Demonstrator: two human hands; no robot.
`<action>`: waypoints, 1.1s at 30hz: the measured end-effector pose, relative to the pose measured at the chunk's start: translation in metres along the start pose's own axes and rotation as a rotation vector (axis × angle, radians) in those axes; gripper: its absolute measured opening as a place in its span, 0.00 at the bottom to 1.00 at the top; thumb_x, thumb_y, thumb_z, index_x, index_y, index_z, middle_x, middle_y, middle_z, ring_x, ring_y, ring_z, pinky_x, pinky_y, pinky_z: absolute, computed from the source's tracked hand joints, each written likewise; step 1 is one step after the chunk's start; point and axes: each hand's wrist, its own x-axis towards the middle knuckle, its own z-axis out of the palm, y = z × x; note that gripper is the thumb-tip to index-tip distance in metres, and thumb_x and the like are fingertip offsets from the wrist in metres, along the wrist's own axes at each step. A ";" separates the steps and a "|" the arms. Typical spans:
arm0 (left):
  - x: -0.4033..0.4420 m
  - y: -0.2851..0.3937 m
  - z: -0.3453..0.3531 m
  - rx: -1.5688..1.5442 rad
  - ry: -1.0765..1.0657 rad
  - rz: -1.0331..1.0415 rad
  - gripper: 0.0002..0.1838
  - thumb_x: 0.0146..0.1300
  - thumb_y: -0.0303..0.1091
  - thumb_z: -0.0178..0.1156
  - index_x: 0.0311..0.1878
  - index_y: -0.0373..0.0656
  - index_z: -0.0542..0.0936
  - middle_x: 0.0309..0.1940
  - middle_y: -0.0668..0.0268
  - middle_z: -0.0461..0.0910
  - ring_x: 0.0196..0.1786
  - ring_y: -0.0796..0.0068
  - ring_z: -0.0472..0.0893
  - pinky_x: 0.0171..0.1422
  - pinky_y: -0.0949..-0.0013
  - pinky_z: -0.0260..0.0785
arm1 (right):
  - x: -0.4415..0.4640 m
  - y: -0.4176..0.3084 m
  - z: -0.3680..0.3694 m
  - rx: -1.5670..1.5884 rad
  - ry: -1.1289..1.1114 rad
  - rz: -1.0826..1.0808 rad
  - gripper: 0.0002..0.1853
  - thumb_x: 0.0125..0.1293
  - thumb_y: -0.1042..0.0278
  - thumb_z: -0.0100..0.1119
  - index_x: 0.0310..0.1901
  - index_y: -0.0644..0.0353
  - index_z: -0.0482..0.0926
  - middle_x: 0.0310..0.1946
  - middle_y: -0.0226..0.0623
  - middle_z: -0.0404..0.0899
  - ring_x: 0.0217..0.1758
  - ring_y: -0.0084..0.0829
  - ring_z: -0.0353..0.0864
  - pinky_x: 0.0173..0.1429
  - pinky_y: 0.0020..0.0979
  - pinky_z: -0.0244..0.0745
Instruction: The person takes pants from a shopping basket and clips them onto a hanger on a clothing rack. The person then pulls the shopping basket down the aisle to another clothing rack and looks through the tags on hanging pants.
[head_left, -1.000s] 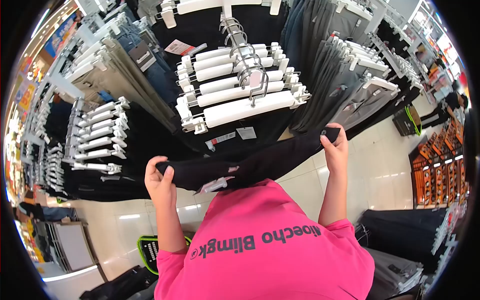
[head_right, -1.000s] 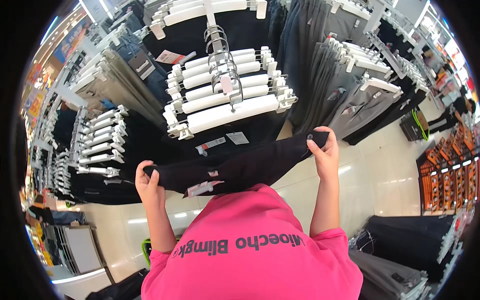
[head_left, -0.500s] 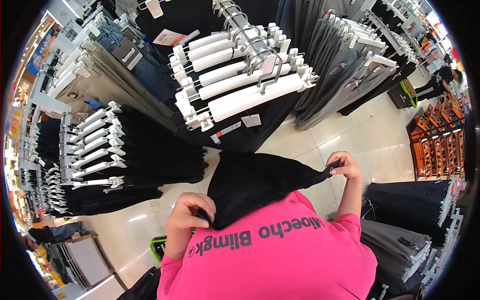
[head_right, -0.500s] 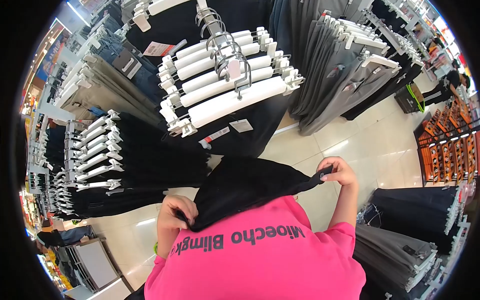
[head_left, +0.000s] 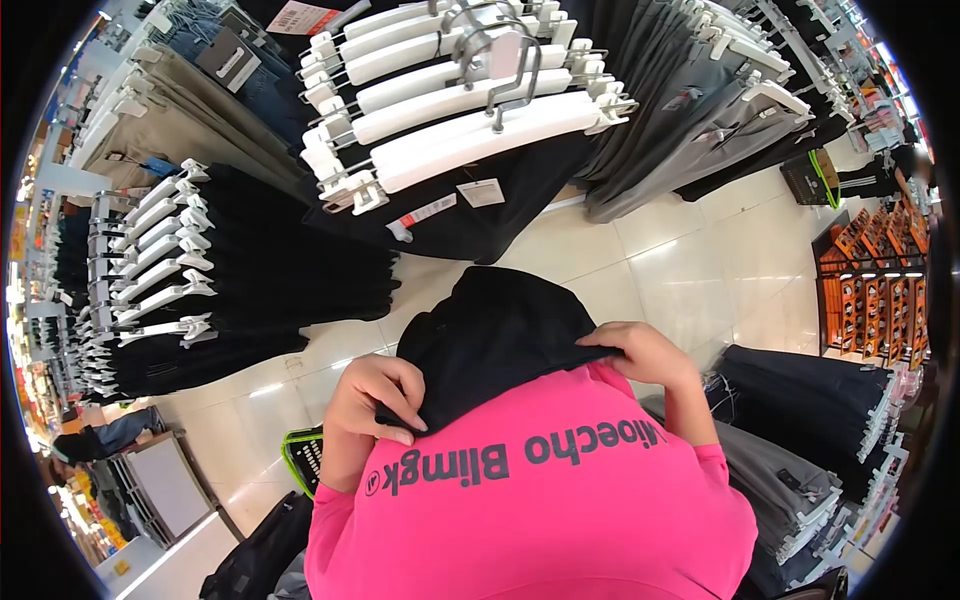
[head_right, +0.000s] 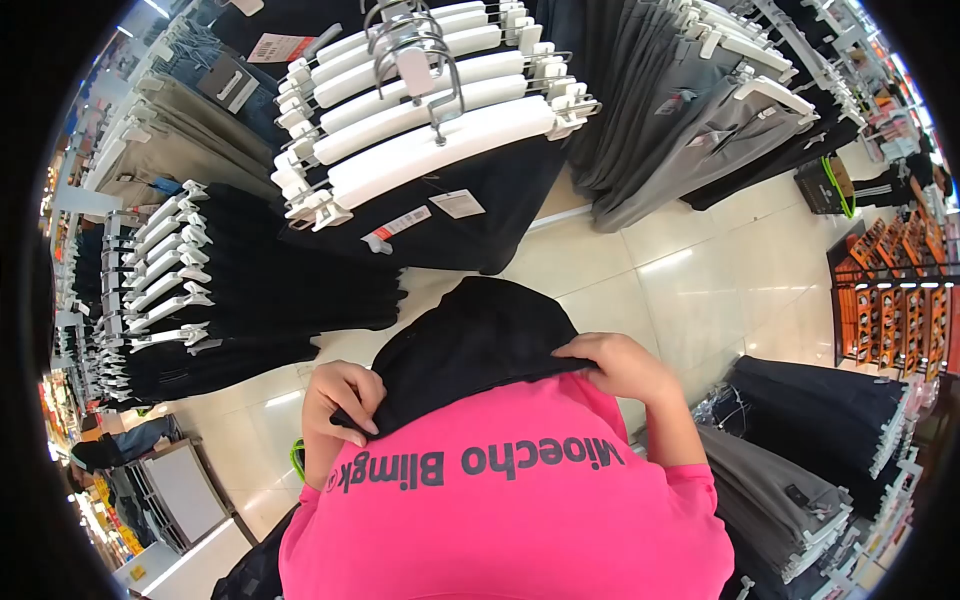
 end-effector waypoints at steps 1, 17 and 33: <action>0.004 0.000 0.005 -0.002 0.005 0.004 0.13 0.36 0.25 0.73 0.28 0.34 0.83 0.23 0.63 0.74 0.25 0.74 0.73 0.27 0.75 0.61 | -0.004 0.009 -0.002 -0.004 -0.005 0.000 0.22 0.43 0.83 0.55 0.44 0.61 0.77 0.39 0.43 0.78 0.44 0.45 0.76 0.50 0.36 0.71; 0.088 -0.063 0.077 0.941 0.939 0.389 0.04 0.62 0.27 0.54 0.34 0.36 0.71 0.34 0.64 0.70 0.37 0.77 0.68 0.46 0.76 0.59 | -0.075 0.055 -0.125 -0.287 0.306 -0.221 0.17 0.51 0.79 0.55 0.46 0.62 0.75 0.39 0.44 0.78 0.42 0.46 0.76 0.46 0.37 0.71; 0.077 -0.090 0.160 1.317 1.358 0.477 0.08 0.64 0.32 0.53 0.37 0.36 0.73 0.32 0.63 0.75 0.34 0.75 0.73 0.41 0.75 0.64 | -0.066 0.045 -0.173 -0.263 0.134 -0.293 0.13 0.45 0.73 0.66 0.36 0.63 0.79 0.28 0.41 0.80 0.29 0.34 0.79 0.33 0.27 0.72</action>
